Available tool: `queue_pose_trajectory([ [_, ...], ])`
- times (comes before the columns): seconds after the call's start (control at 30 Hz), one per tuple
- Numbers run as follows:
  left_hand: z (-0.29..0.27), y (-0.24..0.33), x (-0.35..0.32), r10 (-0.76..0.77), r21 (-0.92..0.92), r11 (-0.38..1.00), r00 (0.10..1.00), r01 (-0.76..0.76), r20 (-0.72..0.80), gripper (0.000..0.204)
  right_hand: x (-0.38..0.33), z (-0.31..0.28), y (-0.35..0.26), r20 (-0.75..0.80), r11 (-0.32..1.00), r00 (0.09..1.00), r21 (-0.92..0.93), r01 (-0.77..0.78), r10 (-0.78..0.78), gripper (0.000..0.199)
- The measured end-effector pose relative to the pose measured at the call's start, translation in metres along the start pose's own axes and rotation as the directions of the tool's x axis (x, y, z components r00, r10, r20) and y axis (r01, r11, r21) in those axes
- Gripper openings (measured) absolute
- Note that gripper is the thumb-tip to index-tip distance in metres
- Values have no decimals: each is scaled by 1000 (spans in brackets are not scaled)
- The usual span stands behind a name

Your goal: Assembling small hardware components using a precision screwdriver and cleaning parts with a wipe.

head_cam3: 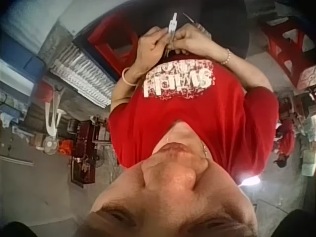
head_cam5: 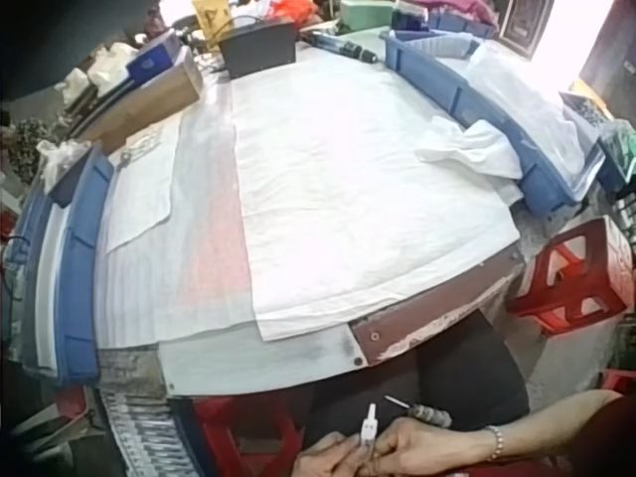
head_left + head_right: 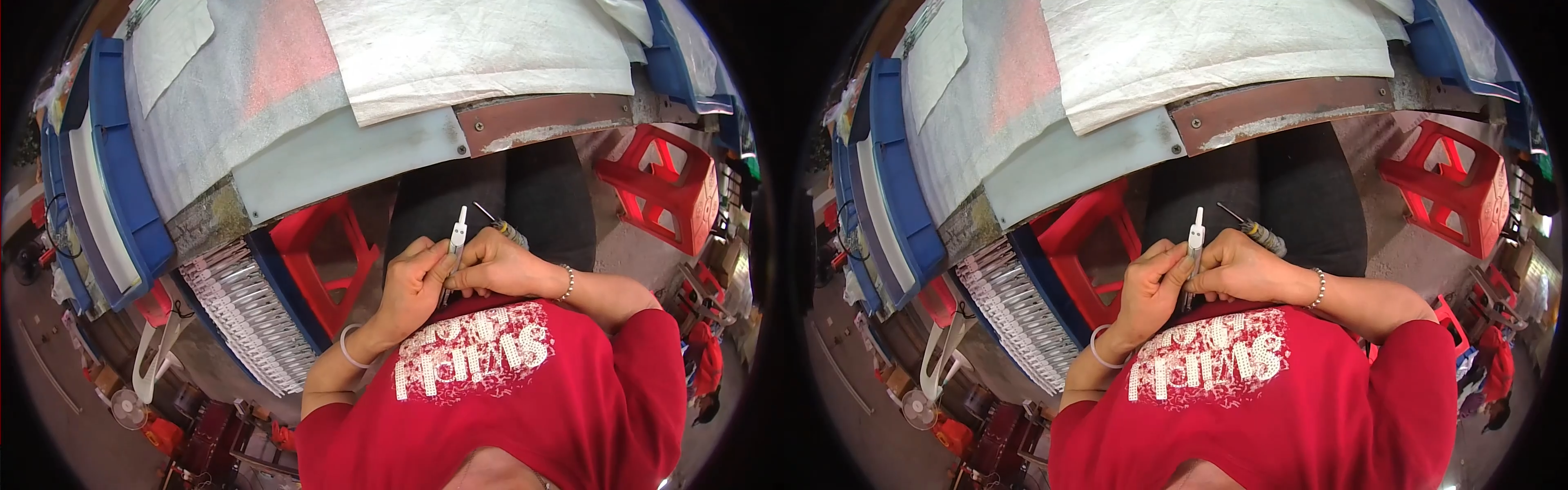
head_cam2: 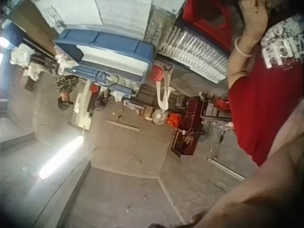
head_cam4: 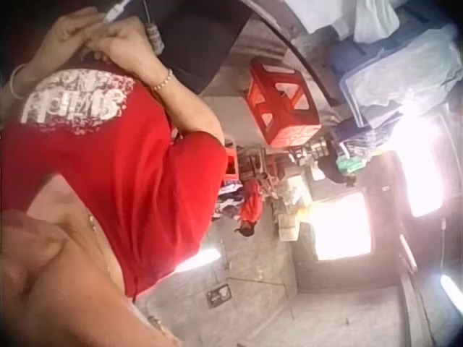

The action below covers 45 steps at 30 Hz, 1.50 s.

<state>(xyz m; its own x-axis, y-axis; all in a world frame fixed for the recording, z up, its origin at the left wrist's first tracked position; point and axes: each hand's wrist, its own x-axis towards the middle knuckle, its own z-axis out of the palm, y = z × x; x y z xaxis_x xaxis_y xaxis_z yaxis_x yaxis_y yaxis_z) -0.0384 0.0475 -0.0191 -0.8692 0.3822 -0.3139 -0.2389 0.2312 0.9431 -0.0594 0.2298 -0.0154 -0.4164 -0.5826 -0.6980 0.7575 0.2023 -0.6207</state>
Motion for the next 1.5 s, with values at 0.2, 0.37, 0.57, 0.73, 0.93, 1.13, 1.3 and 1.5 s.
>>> queue_pose_trajectory([
  [0.2, -1, -2, -4, -36, -28, 999, 999, 35, -19, 13, 3, 1, -1, 29, 1000, 999, 0, -14, 14, 24],
  [0.37, -4, -1, -3, -35, -59, 998, 999, 35, -8, 14, 4, -1, -2, 57, 1000, 998, 3, -12, 11, 24],
  [0.57, -10, -1, -5, -40, -29, 999, 999, 40, 9, 14, 5, -1, -7, 59, 999, 998, -29, -27, 29, 24],
  [0.73, -7, 0, -3, -19, 1, 1000, 999, 19, -26, 15, 9, -2, -6, 76, 998, 995, 21, -59, 57, 23],
  [0.93, -14, -1, 10, 42, 128, 991, 995, -30, -87, 17, 22, 0, -4, 43, 973, 999, 229, -28, 18, 18],
  [1.13, -20, -2, 6, 42, 101, 994, 999, -44, 17, 17, 22, 6, 1, 15, 970, 1000, 242, -3, -1, 17],
  [1.3, -22, 2, -1, 52, 93, 994, 996, -59, 78, 16, 13, 8, -7, 54, 979, 998, 202, -39, 29, 19],
  [1.5, -24, 6, -6, 42, 50, 998, 996, -46, 77, 12, 11, 10, -6, 97, 988, 994, 139, -65, 51, 14],
])
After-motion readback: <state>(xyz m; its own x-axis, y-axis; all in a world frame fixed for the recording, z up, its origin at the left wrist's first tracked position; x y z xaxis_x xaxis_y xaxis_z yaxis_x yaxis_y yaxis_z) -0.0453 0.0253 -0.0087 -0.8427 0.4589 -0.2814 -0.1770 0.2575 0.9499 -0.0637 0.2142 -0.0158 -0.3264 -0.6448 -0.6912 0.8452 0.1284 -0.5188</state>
